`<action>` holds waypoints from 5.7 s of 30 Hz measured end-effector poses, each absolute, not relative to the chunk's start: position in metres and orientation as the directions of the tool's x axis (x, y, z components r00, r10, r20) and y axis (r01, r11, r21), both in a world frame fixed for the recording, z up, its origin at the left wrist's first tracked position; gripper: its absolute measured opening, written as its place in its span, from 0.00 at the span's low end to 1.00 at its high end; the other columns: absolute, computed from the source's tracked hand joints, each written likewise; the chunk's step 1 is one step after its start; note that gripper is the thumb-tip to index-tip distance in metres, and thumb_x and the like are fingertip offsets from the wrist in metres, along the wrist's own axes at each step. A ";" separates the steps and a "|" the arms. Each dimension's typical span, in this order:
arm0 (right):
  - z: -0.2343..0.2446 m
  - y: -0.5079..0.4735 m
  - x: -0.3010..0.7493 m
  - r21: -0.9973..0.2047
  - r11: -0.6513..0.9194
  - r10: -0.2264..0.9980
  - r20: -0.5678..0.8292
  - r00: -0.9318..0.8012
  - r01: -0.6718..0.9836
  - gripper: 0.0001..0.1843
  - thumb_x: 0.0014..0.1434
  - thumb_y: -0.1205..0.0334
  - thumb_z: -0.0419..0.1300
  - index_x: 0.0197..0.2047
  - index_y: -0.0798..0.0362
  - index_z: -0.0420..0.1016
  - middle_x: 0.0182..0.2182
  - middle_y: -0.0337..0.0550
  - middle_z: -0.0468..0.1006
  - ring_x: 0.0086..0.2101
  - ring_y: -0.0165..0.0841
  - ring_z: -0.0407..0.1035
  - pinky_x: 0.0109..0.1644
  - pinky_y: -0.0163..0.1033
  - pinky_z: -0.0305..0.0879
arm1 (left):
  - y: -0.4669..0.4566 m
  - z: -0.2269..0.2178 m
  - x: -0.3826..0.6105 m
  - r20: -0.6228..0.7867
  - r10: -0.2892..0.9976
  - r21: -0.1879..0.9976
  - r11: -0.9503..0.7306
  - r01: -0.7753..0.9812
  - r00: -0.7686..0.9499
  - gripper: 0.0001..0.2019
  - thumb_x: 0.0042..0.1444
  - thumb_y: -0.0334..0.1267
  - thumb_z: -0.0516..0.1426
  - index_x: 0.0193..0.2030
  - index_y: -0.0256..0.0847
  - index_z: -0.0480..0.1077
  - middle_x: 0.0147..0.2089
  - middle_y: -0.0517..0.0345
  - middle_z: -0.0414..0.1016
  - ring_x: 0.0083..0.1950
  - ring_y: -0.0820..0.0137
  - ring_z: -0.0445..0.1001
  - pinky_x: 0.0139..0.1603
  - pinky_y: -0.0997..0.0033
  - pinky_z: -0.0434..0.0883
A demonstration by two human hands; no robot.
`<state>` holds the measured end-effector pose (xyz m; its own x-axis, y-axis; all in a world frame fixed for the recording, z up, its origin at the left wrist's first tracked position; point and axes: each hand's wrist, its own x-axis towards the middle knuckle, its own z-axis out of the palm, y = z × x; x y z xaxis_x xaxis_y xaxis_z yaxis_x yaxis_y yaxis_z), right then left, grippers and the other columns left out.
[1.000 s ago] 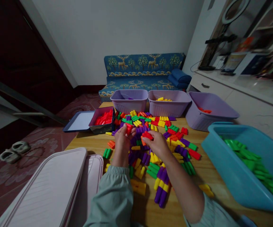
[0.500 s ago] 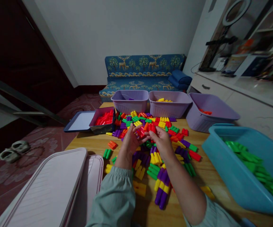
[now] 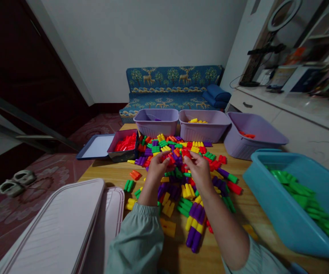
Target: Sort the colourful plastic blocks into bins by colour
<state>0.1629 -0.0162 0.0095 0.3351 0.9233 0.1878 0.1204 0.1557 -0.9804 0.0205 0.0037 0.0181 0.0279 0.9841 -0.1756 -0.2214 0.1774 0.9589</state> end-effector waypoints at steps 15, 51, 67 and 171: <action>0.020 -0.025 0.151 -0.964 0.253 0.940 0.266 0.213 0.085 0.14 0.53 0.55 0.60 0.38 0.55 0.78 0.41 0.48 0.78 0.30 0.33 0.76 0.34 0.38 0.74 | 0.007 0.019 0.020 -0.180 0.983 0.798 0.162 -0.581 0.028 0.13 0.51 0.34 0.62 0.43 0.35 0.72 0.32 0.54 0.78 0.30 0.71 0.78 0.35 0.70 0.77; -0.002 -0.009 0.183 -0.952 0.159 0.924 0.237 0.301 0.262 0.13 0.51 0.55 0.59 0.33 0.55 0.78 0.33 0.47 0.82 0.32 0.37 0.76 0.38 0.42 0.72 | 0.011 0.010 -0.014 0.157 0.964 0.887 -0.042 0.459 -0.216 0.10 0.47 0.35 0.60 0.37 0.38 0.78 0.33 0.49 0.79 0.37 0.62 0.76 0.42 0.64 0.71; 0.012 -0.026 0.172 -0.460 0.114 0.991 0.112 -0.069 0.880 0.35 0.51 0.64 0.63 0.64 0.48 0.64 0.57 0.48 0.70 0.55 0.42 0.66 0.57 0.44 0.62 | -0.006 0.005 0.003 0.128 0.932 0.553 -0.350 0.756 0.339 0.36 0.40 0.31 0.64 0.61 0.40 0.66 0.62 0.41 0.64 0.60 0.54 0.68 0.59 0.57 0.67; -0.020 -0.013 0.166 -0.469 0.249 0.940 0.327 -0.095 0.847 0.30 0.58 0.65 0.55 0.64 0.58 0.63 0.61 0.53 0.66 0.62 0.43 0.55 0.68 0.52 0.49 | 0.003 -0.006 0.022 0.326 0.942 0.770 -0.312 0.557 0.078 0.19 0.49 0.23 0.54 0.45 0.40 0.78 0.47 0.48 0.76 0.51 0.62 0.72 0.55 0.65 0.66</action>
<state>0.1660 -0.0126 -0.0200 -0.0953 0.9402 0.3271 0.8472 0.2491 -0.4692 0.0222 0.0033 -0.0062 0.0776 0.9421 0.3262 0.5568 -0.3124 0.7697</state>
